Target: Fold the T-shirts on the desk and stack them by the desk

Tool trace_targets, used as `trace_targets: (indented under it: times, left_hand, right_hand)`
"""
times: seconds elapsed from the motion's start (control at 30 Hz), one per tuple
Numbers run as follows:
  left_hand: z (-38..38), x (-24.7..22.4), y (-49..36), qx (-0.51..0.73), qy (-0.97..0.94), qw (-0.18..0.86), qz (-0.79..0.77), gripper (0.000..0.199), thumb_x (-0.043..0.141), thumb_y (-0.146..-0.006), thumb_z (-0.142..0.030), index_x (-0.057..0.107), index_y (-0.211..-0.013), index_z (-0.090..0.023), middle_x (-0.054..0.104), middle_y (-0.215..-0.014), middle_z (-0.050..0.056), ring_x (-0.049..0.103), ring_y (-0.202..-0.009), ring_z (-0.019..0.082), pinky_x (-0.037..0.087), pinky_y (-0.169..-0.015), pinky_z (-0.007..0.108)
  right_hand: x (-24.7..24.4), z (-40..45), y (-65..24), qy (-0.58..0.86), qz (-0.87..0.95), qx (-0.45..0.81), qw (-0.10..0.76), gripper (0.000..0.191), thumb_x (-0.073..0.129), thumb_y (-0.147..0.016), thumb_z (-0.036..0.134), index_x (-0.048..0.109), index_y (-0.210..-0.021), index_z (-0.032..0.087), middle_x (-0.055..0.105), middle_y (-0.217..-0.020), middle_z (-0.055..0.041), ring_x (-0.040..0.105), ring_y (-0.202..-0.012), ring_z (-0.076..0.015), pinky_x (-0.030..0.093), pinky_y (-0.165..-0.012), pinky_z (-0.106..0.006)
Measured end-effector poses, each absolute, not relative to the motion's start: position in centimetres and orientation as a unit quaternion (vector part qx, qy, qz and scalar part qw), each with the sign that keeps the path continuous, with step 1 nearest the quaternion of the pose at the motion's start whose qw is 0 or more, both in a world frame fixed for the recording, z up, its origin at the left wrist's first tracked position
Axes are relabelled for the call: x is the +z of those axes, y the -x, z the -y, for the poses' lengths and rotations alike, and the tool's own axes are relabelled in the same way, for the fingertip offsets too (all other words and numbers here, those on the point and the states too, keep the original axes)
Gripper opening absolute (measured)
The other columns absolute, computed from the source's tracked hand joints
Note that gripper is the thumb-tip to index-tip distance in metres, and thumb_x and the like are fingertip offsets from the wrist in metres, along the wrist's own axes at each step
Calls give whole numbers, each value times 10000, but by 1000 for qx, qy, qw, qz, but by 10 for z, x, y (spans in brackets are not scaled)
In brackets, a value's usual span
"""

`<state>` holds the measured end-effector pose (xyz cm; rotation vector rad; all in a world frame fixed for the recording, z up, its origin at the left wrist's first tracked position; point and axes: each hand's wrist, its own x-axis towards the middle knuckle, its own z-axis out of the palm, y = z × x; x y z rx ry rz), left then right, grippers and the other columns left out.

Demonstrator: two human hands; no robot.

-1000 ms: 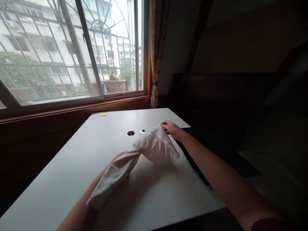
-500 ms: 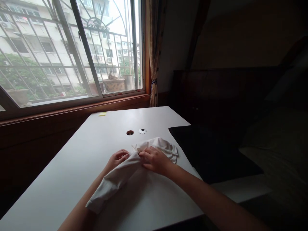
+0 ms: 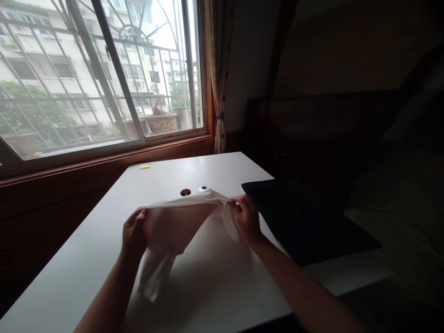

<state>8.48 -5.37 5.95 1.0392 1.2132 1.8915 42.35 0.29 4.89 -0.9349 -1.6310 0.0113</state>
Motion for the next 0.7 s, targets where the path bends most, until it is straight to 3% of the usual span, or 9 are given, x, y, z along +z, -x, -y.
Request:
trace_targets:
  times: [0.17, 0.33, 0.47, 0.57, 0.7]
  left_hand:
    - [55, 66, -67, 754, -353, 248, -494, 343, 759, -762, -491, 707, -865, -168, 625, -707, -22, 547, -640, 133, 443, -569, 216]
    - [52, 61, -74, 681, -410, 284, -537, 442, 768, -757, -566, 720, -943, -168, 688, -801, 17, 600, -707, 171, 489, -629, 250]
    - [53, 60, -80, 598, -477, 327, -555, 459, 736, -794, -600, 736, -964, -173, 714, -847, 41, 629, -786, 215, 504, -674, 273]
    - [58, 65, -81, 513, -542, 401, -532, 410, 724, -821, -576, 757, -938, -184, 725, -899, 65, 648, -856, 247, 524, -720, 298]
    - [67, 75, -91, 385, -650, 487, -437, 383, 688, -854, -554, 786, -796, -188, 737, -1033, 121, 664, -978, 306, 532, -868, 381]
  right_hand:
    - [55, -12, -444, 438, 612, 0, 659, 137, 576, -988, 291, 700, -1007, 236, 670, -970, -39, 624, -823, -192, 526, -751, -352]
    - [49, -12, -439, 467, 591, 54, 656, 182, 582, -983, 347, 711, -1054, 240, 688, -1035, -46, 598, -668, -153, 549, -672, -344]
    - [48, -12, -434, 431, 597, 100, 669, 140, 604, -965, 323, 702, -1018, 237, 660, -1163, -88, 672, -955, -223, 606, -787, -385]
    - [48, -5, -430, 388, 656, 116, 636, 154, 639, -930, 275, 687, -1076, 265, 590, -1299, -104, 610, -1178, -270, 615, -854, -422]
    - [43, 9, -421, 343, 807, 71, 476, 630, 681, -832, 147, 520, -1413, 328, 436, -1545, -91, 459, -1379, -306, 482, -1088, -536]
